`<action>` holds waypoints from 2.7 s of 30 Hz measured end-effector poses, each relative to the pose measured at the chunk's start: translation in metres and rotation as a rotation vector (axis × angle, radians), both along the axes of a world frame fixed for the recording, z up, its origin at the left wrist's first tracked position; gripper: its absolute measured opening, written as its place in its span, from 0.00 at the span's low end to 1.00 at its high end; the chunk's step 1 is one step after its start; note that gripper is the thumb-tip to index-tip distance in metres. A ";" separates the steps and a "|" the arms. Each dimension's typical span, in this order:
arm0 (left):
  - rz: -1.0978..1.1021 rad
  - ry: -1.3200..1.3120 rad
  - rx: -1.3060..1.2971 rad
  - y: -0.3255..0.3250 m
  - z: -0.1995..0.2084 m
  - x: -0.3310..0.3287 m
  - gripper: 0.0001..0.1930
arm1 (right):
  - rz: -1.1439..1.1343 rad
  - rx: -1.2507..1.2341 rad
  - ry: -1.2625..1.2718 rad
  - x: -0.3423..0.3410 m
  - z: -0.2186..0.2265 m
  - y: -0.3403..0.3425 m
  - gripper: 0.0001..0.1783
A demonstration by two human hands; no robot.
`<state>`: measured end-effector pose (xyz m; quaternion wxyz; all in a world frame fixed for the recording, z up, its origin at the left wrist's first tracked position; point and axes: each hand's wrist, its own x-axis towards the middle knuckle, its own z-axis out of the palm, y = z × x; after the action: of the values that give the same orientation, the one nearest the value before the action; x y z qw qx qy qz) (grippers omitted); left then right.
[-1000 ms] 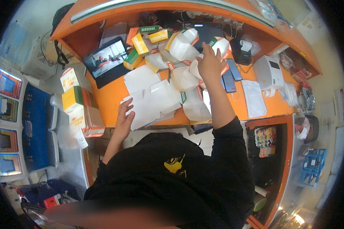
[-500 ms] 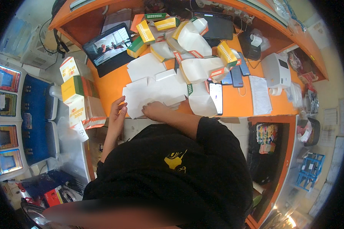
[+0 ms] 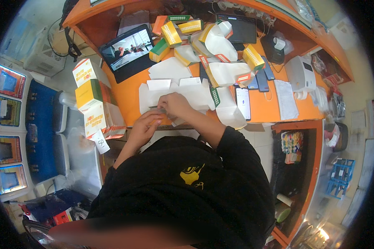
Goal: The person folds flat cardboard pieces into small rectangular boxes, tucking flaps to form the shape. They handle each box one at a time, folding edges and securing the structure by hand.
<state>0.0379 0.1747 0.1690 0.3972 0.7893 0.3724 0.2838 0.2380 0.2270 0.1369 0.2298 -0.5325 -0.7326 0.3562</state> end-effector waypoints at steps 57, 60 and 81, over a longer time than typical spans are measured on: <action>-0.247 -0.610 0.669 -0.020 0.078 0.022 0.06 | -0.192 0.620 0.689 0.008 0.153 -0.158 0.07; -0.435 -0.640 0.606 -0.032 0.084 0.077 0.06 | -0.278 0.693 0.664 0.051 0.153 -0.193 0.06; -1.050 -0.656 -0.152 -0.305 0.036 0.542 0.37 | -1.317 1.141 -0.311 0.379 0.144 -0.552 0.21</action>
<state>0.5796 -0.1300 0.2054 0.6325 0.7083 -0.1877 0.2509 0.6171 -0.3255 0.2805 0.5169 -0.6929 -0.3661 -0.3445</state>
